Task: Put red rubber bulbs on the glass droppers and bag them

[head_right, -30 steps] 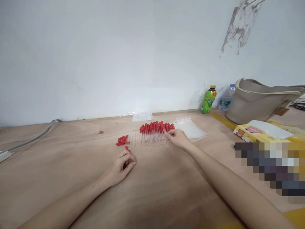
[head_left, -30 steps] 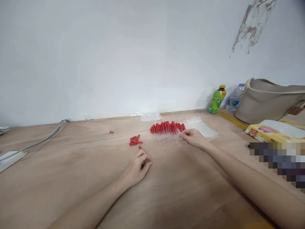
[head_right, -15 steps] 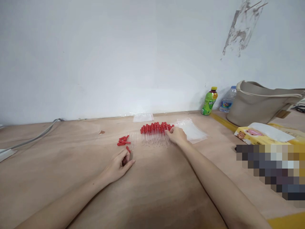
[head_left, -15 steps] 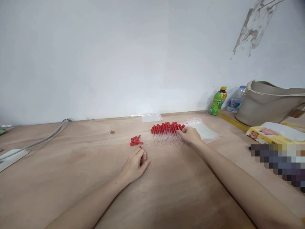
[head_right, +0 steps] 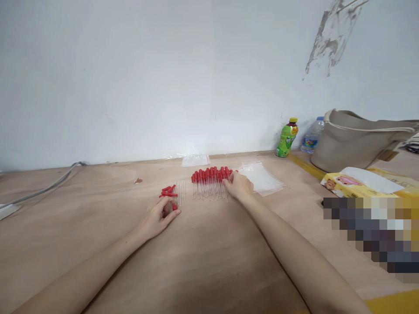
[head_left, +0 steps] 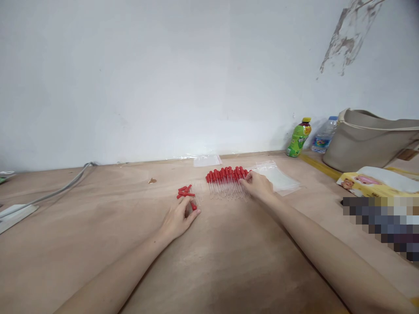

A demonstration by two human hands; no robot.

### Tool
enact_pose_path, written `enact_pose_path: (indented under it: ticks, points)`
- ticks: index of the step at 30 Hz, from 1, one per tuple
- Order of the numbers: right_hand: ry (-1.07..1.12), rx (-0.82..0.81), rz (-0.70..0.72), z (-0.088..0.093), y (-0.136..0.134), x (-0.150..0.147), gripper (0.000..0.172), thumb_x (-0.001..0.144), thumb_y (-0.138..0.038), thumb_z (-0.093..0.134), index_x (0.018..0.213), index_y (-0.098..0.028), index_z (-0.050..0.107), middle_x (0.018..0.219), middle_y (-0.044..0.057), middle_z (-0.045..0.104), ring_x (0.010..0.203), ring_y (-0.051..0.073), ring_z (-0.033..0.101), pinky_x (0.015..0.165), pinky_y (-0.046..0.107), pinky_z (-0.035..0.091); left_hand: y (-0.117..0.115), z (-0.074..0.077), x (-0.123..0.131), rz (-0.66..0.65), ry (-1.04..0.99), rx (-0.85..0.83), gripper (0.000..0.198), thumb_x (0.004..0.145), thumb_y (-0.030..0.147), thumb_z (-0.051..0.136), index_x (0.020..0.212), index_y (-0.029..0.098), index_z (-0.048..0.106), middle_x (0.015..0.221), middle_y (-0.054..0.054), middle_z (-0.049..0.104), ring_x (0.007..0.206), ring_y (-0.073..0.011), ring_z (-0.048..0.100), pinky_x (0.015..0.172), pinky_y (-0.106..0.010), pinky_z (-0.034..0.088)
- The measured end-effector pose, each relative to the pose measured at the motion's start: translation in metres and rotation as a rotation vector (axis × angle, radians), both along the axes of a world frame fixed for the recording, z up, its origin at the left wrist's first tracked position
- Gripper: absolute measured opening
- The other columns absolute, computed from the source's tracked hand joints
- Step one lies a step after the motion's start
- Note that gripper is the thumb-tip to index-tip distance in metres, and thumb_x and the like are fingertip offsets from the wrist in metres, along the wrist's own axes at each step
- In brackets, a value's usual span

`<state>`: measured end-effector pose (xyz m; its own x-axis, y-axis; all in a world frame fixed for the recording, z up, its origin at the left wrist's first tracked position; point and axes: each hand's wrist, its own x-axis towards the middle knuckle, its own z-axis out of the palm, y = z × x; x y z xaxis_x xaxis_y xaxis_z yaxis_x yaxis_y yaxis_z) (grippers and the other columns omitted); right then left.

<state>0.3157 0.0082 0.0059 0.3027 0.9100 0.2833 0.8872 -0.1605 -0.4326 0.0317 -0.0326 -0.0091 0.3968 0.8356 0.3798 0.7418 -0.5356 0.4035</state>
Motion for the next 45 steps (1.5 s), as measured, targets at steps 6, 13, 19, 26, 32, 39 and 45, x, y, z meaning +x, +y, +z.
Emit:
enact_pose_path:
  ticks: [6, 13, 19, 26, 32, 39, 45]
  points:
    - [-0.047, 0.040, 0.354, 0.005, -0.021, -0.058, 0.021, 0.078, -0.031, 0.044, 0.080, -0.023, 0.063, 0.083, 0.001, 0.065, 0.077, 0.015, 0.057, 0.063, 0.023, 0.035, 0.007, -0.001, 0.001, 0.017, 0.033, 0.036, 0.020, 0.080, 0.036, 0.046, 0.089, 0.019, 0.050, 0.075, -0.001, 0.049, 0.065, -0.0149, 0.050, 0.060, -0.027, 0.040]
    - [-0.060, -0.006, 0.333, -0.003, -0.009, -0.116, 0.024, 0.078, -0.035, 0.043, 0.081, -0.024, 0.064, 0.082, 0.003, 0.066, 0.081, 0.019, 0.058, 0.066, 0.027, 0.038, 0.001, -0.001, -0.001, 0.005, -0.022, 0.037, 0.007, 0.080, 0.025, 0.041, 0.080, 0.019, 0.044, 0.074, -0.001, 0.049, 0.064, -0.0145, 0.049, 0.058, -0.026, 0.039]
    - [-0.036, -0.064, 0.219, -0.004, 0.008, -0.141, 0.023, 0.077, -0.034, 0.043, 0.085, -0.022, 0.061, 0.081, 0.005, 0.065, 0.078, 0.022, 0.059, 0.065, 0.031, 0.040, -0.001, -0.003, -0.003, 0.070, -0.059, -0.012, 0.023, 0.076, 0.017, 0.040, 0.099, 0.019, 0.043, 0.077, -0.001, 0.052, 0.065, -0.0154, 0.050, 0.061, -0.028, 0.040]
    - [-0.048, -0.112, 0.217, -0.005, 0.006, -0.138, 0.023, 0.077, -0.030, 0.043, 0.085, -0.019, 0.062, 0.084, 0.009, 0.064, 0.081, 0.023, 0.059, 0.066, 0.032, 0.041, -0.003, 0.001, -0.004, 0.102, -0.065, -0.010, 0.024, 0.076, 0.016, 0.039, 0.099, 0.019, 0.042, 0.075, 0.000, 0.050, 0.068, -0.0158, 0.050, 0.063, -0.028, 0.040]
    - [-0.077, -0.167, 0.239, 0.001, 0.002, -0.138, 0.029, 0.076, -0.033, 0.044, 0.087, -0.014, 0.063, 0.087, 0.014, 0.064, 0.083, 0.024, 0.059, 0.066, 0.032, 0.042, -0.002, 0.001, -0.003, 0.076, -0.087, 0.028, 0.035, 0.076, 0.012, 0.037, 0.109, 0.018, 0.048, 0.091, -0.004, 0.051, 0.080, -0.0170, 0.050, 0.073, -0.030, 0.041]
    - [-0.089, -0.184, 0.294, 0.009, -0.005, -0.143, 0.024, 0.078, -0.025, 0.043, 0.083, -0.011, 0.063, 0.084, 0.016, 0.064, 0.080, 0.025, 0.060, 0.065, 0.032, 0.041, -0.002, -0.001, -0.003, -0.023, -0.075, 0.104, 0.021, 0.079, 0.016, 0.042, 0.092, 0.017, 0.058, 0.088, -0.005, 0.048, 0.085, -0.0179, 0.049, 0.078, -0.030, 0.041]
    - [-0.057, -0.019, 0.433, 0.007, -0.043, -0.097, 0.023, 0.085, -0.025, 0.033, 0.094, -0.012, 0.050, 0.085, 0.011, 0.061, 0.075, 0.019, 0.057, 0.064, 0.028, 0.040, -0.010, 0.004, 0.001, -0.127, -0.102, 0.084, 0.017, 0.084, 0.027, 0.043, 0.085, 0.019, 0.058, 0.087, -0.005, 0.051, 0.083, -0.0172, 0.051, 0.075, -0.030, 0.043]
